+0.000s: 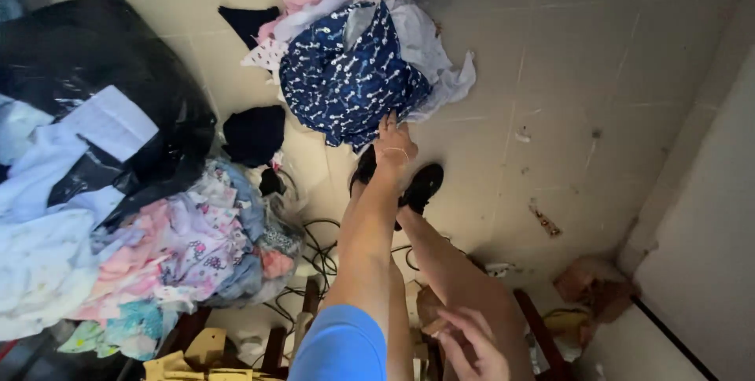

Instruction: Tracing patterns onto fabric and cutting them out using a rotary cutter and scissors

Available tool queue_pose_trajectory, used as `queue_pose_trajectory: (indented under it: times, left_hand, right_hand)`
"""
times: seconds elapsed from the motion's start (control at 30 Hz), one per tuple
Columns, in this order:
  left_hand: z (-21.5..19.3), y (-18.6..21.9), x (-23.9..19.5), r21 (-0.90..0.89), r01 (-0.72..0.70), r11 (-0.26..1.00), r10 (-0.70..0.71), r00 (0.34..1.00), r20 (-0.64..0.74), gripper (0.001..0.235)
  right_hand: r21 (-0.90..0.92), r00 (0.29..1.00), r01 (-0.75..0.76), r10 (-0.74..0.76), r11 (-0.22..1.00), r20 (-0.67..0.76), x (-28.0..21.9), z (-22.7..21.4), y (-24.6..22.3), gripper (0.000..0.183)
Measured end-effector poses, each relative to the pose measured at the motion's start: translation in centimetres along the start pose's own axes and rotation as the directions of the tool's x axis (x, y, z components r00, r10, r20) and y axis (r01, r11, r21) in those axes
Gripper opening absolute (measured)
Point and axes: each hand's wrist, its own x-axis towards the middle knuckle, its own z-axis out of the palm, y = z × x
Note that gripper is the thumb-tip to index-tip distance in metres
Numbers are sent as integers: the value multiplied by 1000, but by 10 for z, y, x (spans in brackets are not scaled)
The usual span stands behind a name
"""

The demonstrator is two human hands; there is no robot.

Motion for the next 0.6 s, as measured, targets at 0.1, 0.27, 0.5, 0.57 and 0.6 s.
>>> queue_pose_trajectory:
  times: [0.1, 0.27, 0.5, 0.57, 0.6]
  left_hand:
    - [15, -15, 13, 5, -79, 997, 79, 995, -57, 58]
    - [-53, -25, -110, -692, -260, 674, 92, 958, -270, 10]
    - [-189, -1, -385, -987, -155, -35, 204, 966, -159, 26]
    - [-222, 13, -453, -975, -222, 17, 335, 920, -203, 26]
    - [-234, 19, -488, -963, -262, 58, 454, 866, -208, 27]
  right_hand:
    - [104, 935, 324, -335, 940, 118, 17, -5, 31, 27]
    - [-23, 947, 290, -283, 957, 156, -23, -30, 0, 27]
    - [-132, 793, 607, -607, 783, 48, -106, -78, -57, 53]
    - [-184, 717, 689, -697, 701, 26, -123, -91, -69, 72]
    - [-248, 652, 738, -758, 627, 23, -133, -97, -73, 93]
